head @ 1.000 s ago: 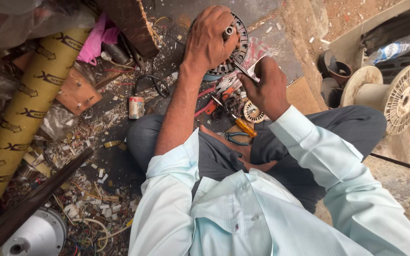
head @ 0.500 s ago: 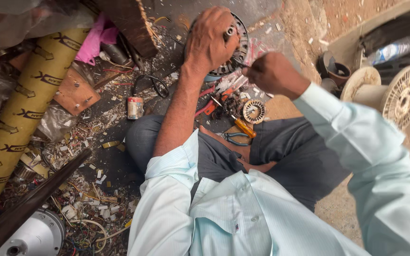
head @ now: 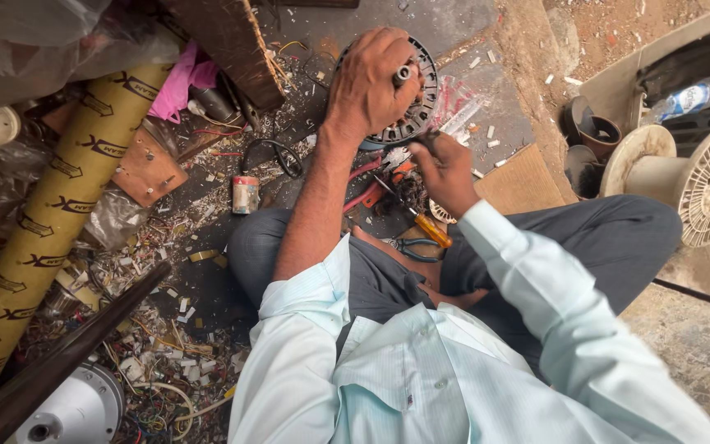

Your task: The person sits on the floor and uses pliers to pull and remove copper windings from a circular electrical stator. They repeatedly grip and extract the wires, leaving debris on the floor.

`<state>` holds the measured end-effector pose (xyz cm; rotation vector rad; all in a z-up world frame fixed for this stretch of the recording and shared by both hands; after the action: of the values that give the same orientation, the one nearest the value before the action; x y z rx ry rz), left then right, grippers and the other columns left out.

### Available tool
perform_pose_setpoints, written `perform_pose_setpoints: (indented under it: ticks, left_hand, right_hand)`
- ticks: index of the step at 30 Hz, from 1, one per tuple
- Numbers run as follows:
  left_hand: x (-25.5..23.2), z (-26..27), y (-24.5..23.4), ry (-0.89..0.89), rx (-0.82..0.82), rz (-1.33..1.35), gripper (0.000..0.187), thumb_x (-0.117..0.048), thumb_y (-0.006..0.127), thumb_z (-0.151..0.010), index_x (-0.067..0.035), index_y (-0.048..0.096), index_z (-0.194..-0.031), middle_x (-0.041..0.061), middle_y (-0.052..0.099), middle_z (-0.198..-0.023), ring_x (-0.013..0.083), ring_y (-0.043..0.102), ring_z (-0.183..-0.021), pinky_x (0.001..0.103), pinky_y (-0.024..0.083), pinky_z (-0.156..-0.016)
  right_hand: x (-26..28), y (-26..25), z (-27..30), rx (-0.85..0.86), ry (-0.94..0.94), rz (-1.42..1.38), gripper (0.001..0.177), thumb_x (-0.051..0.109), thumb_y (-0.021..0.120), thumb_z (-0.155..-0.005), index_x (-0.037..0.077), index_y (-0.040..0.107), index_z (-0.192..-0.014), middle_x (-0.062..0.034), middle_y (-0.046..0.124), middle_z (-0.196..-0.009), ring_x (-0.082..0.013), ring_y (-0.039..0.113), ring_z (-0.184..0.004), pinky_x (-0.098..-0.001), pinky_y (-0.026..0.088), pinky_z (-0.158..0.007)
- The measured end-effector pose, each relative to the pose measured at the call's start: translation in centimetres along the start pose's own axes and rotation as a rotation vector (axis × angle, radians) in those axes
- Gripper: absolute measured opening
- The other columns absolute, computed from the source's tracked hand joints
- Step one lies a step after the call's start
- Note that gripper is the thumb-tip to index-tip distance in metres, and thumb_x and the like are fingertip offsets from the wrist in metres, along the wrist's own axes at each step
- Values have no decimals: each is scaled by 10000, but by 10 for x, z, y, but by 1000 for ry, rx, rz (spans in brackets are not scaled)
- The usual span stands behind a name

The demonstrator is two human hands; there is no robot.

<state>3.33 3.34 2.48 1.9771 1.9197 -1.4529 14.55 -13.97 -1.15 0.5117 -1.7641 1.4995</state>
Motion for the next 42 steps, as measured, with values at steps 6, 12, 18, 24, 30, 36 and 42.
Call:
perform_pose_setpoints:
  ticks: [6, 12, 18, 24, 30, 36, 42]
  left_hand:
    - [-2, 0, -6, 42, 20, 40, 226, -232, 672, -907, -17, 637, -967, 176, 683, -1102, 370, 653, -1036, 491, 523, -950]
    - [-4, -3, -12, 71, 90, 23, 172, -200, 681, -903, -49, 649, -978, 144, 686, -1141, 305, 655, -1064, 470, 514, -1035]
    - [-4, -1, 14, -241, 86, -224, 481, -256, 694, -866, 37, 580, -1230, 228, 623, -1100, 342, 622, -1033, 494, 497, -954]
    - [10, 5, 14, -116, 13, -61, 508, -234, 718, -850, 23, 577, -1264, 197, 637, -1170, 320, 632, -1092, 451, 527, -998]
    - [3, 2, 2, -20, -50, -61, 477, -246, 749, -842, 3, 631, -1230, 166, 642, -1178, 326, 634, -1097, 462, 525, -979]
    - [1, 1, 4, -85, 8, -74, 374, -263, 751, -853, -14, 673, -1121, 165, 654, -1108, 331, 639, -1073, 483, 533, -965]
    - [-3, 3, 0, 16, -119, -123, 285, -249, 697, -853, -28, 649, -1026, 165, 641, -1134, 315, 633, -1067, 480, 529, -965]
  right_hand:
    - [3, -42, 48, 205, 72, -665, 150, 107, 702, -973, 36, 574, -939, -147, 483, -1562, -251, 508, -1393, -437, 453, -1155]
    - [12, -71, 79, 323, 337, -1099, 246, -12, 612, -857, 82, 618, -1085, -186, 491, -1553, -300, 567, -1336, -503, 490, -1141]
    - [9, -74, 64, 320, 454, -771, 221, -56, 564, -926, 12, 662, -1112, -145, 589, -1439, -248, 574, -1268, -392, 447, -1089]
    - [20, -75, 26, 546, 514, -508, 259, 114, 553, -1023, 31, 685, -1230, -88, 656, -1370, -223, 586, -1252, -372, 445, -1095]
    - [26, -68, -18, 797, 683, -385, 437, 335, 451, -1032, 62, 673, -1292, -109, 674, -1392, -318, 632, -1259, -443, 518, -1055]
    - [24, -66, -44, 928, 771, -443, 557, 416, 434, -1015, -8, 648, -1307, -145, 626, -1463, -414, 540, -1375, -628, 458, -1060]
    - [18, -58, -46, 748, 931, -576, 552, 414, 480, -984, -12, 584, -1318, -174, 636, -1396, -435, 548, -1324, -721, 467, -967]
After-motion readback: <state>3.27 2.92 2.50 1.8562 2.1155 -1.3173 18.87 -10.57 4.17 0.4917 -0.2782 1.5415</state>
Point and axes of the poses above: each hand's wrist, its own z-axis away from the middle knuckle, its own y-axis out of the palm, x = y × z, the point moved 5 cm from there along -z, towards the middle knuckle
